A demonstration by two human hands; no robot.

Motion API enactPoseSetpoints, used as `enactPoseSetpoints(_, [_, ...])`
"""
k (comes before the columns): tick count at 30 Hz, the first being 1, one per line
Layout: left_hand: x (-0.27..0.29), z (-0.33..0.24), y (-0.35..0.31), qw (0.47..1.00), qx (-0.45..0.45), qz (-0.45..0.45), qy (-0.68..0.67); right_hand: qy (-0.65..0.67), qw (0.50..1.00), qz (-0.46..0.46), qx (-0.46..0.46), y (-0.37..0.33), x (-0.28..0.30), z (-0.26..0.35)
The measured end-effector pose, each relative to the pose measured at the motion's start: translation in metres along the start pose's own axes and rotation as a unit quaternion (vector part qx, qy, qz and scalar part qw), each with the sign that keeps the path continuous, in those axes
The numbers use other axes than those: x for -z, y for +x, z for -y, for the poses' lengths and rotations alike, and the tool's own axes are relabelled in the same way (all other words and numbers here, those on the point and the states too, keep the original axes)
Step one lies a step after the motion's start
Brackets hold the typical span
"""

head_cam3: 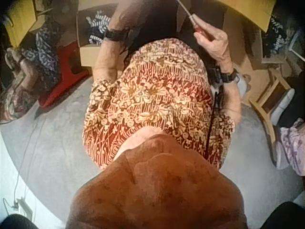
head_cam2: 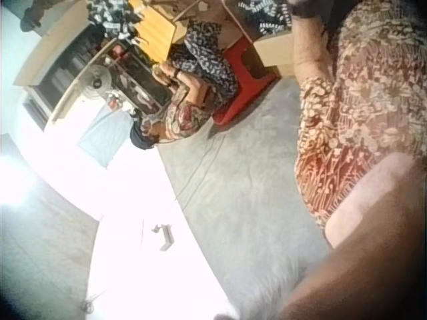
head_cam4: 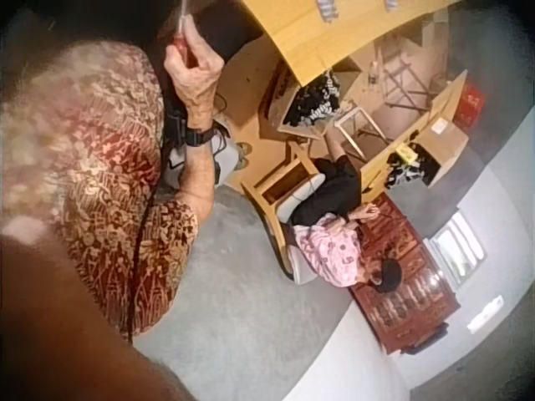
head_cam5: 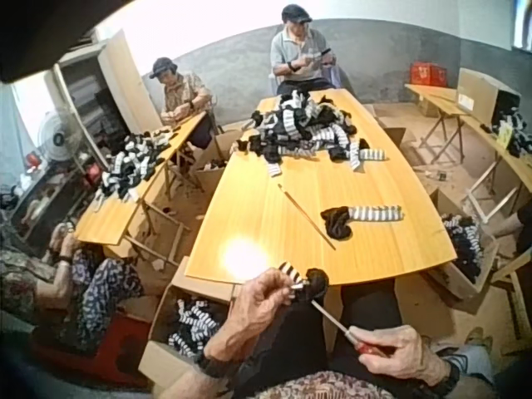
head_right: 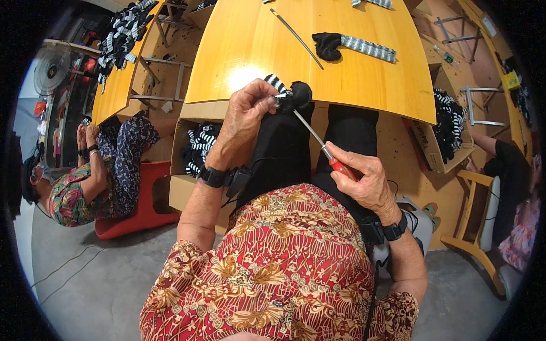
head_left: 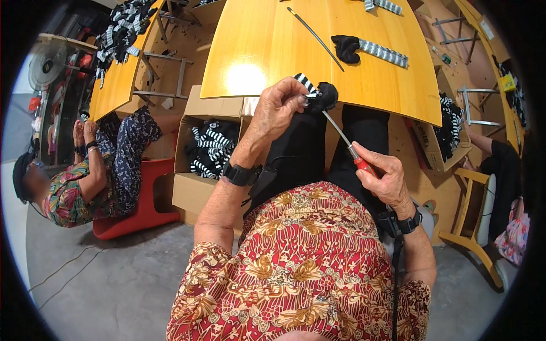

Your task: The person uses a red-handled screwdriver to push the fabric of a black and white striped sock over the tool, turning it inside out. They repeat this process with multiple socks, pulling the fabric taut over the screwdriver shaft to correct the shape.

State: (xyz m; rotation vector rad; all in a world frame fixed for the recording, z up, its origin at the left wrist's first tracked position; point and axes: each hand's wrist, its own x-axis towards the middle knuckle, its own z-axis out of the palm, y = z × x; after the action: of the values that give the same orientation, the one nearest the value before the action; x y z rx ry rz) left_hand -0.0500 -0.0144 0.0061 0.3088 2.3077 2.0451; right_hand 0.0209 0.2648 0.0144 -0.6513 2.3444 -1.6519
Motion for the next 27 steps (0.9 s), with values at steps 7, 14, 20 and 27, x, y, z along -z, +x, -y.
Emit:
enactPoseSetpoints(7, [-0.009, -0.039, -0.027, 0.996, -0.047, 0.012, 0.070, 0.006, 0.999, -0.015, 0.047, 0.001, -0.008, 0.012])
enactPoseSetpoints(14, [-0.020, -0.054, -0.044, 0.965, -0.185, -0.018, 0.183, 0.007, 0.994, -0.047, 0.094, 0.020, -0.028, 0.026])
enactPoseSetpoints(20, [-0.018, -0.054, -0.050, 0.958, -0.215, -0.035, 0.188, -0.011, 0.991, -0.074, 0.111, 0.033, -0.045, 0.039])
enactPoseSetpoints(27, [-0.011, -0.057, -0.054, 0.941, -0.245, -0.074, 0.221, -0.074, 0.981, -0.084, 0.157, 0.045, -0.052, 0.052])
